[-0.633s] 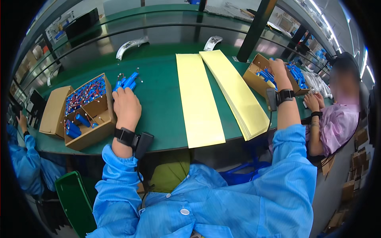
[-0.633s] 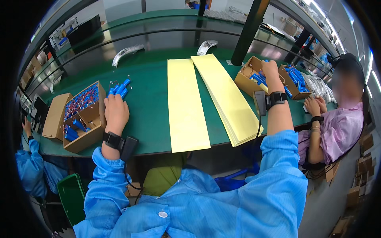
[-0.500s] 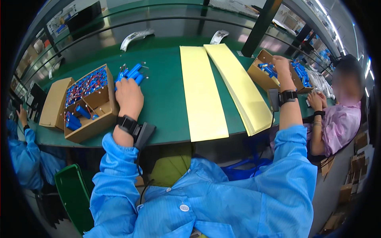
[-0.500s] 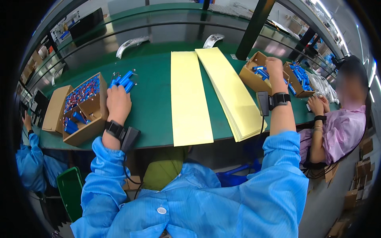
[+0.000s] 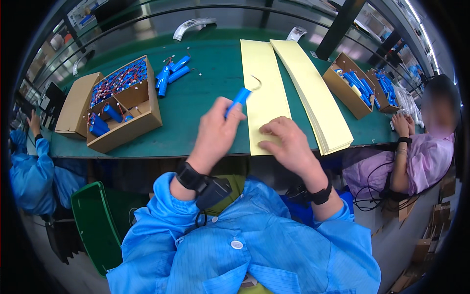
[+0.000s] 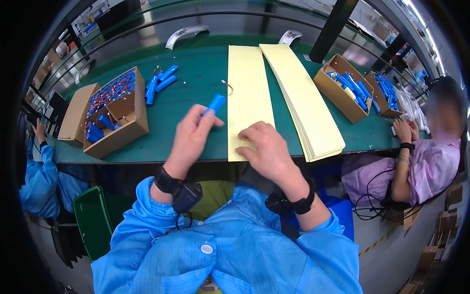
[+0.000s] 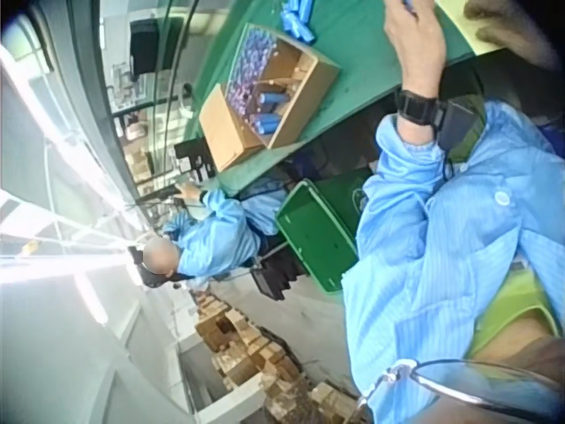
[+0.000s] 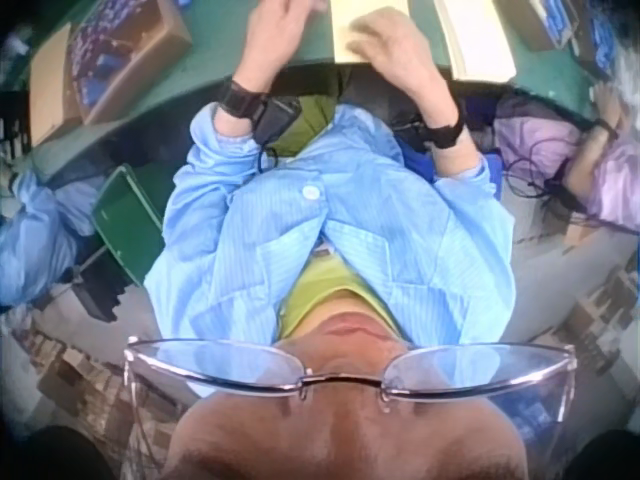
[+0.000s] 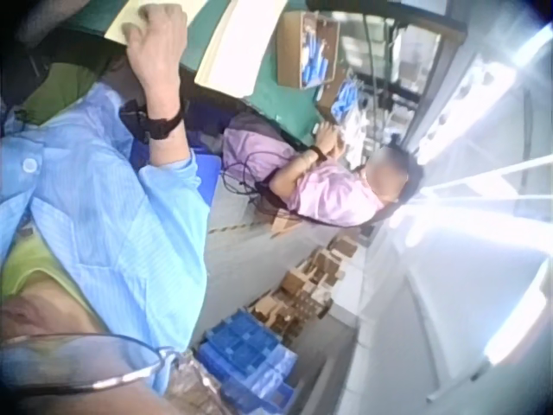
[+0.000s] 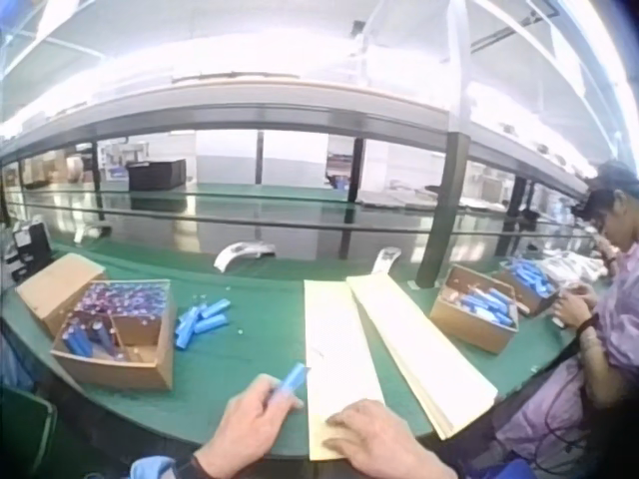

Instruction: Assembling electronic components by wrapping blue battery cells with adhesive strips.

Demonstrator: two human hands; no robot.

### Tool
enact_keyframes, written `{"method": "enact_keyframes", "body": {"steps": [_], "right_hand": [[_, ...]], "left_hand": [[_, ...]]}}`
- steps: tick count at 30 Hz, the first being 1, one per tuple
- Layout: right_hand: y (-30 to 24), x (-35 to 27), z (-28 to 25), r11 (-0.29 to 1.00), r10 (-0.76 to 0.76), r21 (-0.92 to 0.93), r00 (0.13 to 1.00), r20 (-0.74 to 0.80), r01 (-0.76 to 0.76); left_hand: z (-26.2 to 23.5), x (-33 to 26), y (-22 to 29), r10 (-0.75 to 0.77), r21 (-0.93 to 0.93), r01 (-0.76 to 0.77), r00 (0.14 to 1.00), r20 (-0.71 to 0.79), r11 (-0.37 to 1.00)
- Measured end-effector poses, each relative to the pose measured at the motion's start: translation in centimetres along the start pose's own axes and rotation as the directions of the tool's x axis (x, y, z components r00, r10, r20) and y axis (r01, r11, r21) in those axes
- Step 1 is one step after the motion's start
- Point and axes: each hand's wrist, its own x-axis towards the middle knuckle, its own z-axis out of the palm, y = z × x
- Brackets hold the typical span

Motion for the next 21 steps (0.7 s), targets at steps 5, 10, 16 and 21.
{"method": "enact_keyframes", "body": {"steps": [5,10,16,21], "right_hand": [[-0.5,0.3,2.3,1.000,0.024,-0.019,0.998,-0.054,-0.025],[-0.4,0.4,2.8,0.982,-0.048,-0.185,0.997,-0.057,0.037],[0.9,-0.9,2.6,0.968,-0.167,0.153,0.963,-0.213,0.202],[-0.2,-2.8,0.9,0.716,0.128,0.669,0.905,-0.407,0.200]], "left_hand": [[1.8,-1.6,-0.6,0.198,0.138,-0.201,0.980,0.034,0.970],[2.0,-1.7,-1.1,0.278,0.250,-0.272,0.961,0.014,0.929],[2.3,-1.9,-0.9,0.313,0.364,-0.294,0.950,0.008,0.884],[2.5,-2.4,-0.5,0.358,0.425,-0.309,0.933,-0.041,0.851]]}}
